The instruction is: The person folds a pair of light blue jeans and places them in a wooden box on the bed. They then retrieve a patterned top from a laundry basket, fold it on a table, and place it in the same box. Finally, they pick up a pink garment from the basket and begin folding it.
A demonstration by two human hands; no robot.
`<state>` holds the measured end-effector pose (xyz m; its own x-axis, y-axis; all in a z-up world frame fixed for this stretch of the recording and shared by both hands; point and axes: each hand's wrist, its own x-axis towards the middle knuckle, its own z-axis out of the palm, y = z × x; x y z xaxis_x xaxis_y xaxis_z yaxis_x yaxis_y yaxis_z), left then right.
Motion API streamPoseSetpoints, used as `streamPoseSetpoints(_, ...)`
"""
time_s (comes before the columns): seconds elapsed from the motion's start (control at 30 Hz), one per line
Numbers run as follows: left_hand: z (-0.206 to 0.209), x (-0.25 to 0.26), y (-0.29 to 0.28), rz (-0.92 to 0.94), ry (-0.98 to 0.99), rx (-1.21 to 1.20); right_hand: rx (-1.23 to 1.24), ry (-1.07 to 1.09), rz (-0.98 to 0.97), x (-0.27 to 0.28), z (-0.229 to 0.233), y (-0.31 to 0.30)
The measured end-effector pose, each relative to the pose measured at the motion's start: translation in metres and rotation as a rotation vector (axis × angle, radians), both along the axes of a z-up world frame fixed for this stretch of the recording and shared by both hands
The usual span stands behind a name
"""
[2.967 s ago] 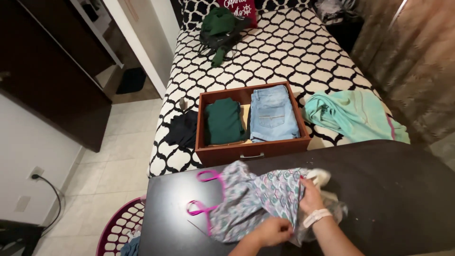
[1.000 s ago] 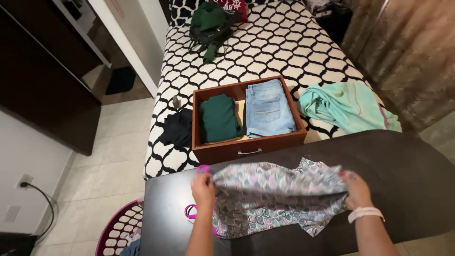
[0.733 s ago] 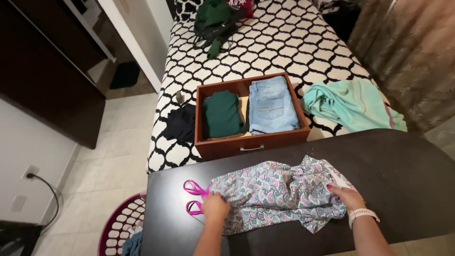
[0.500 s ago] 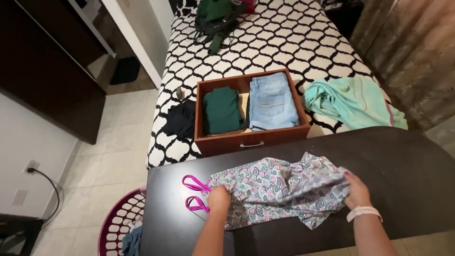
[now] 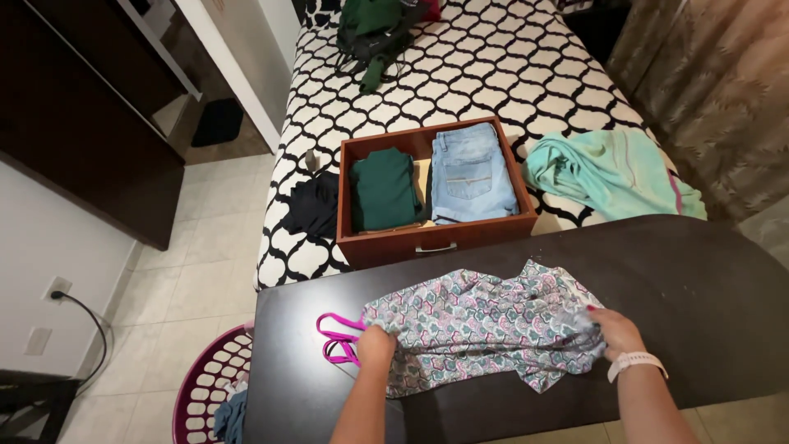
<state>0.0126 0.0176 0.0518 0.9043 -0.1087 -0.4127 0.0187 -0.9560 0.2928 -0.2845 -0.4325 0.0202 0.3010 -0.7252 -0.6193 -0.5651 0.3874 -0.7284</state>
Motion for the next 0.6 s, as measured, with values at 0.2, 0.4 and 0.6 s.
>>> streamPoseSetpoints(0.2,0.003,0.011,0.0,0.173,-0.087,-0.447,0.192,-0.33,-0.239,0.028,0.086,0.024)
streamPoseSetpoints(0.4,0.034,0.012,0.01,0.357,-0.283,-0.544,0.076,-0.432,-0.262,0.03,0.111,0.033)
streamPoseSetpoints(0.6,0.065,-0.026,-0.016,0.093,-0.266,-0.123,0.118,-0.632,-0.134,0.04,0.099,0.037)
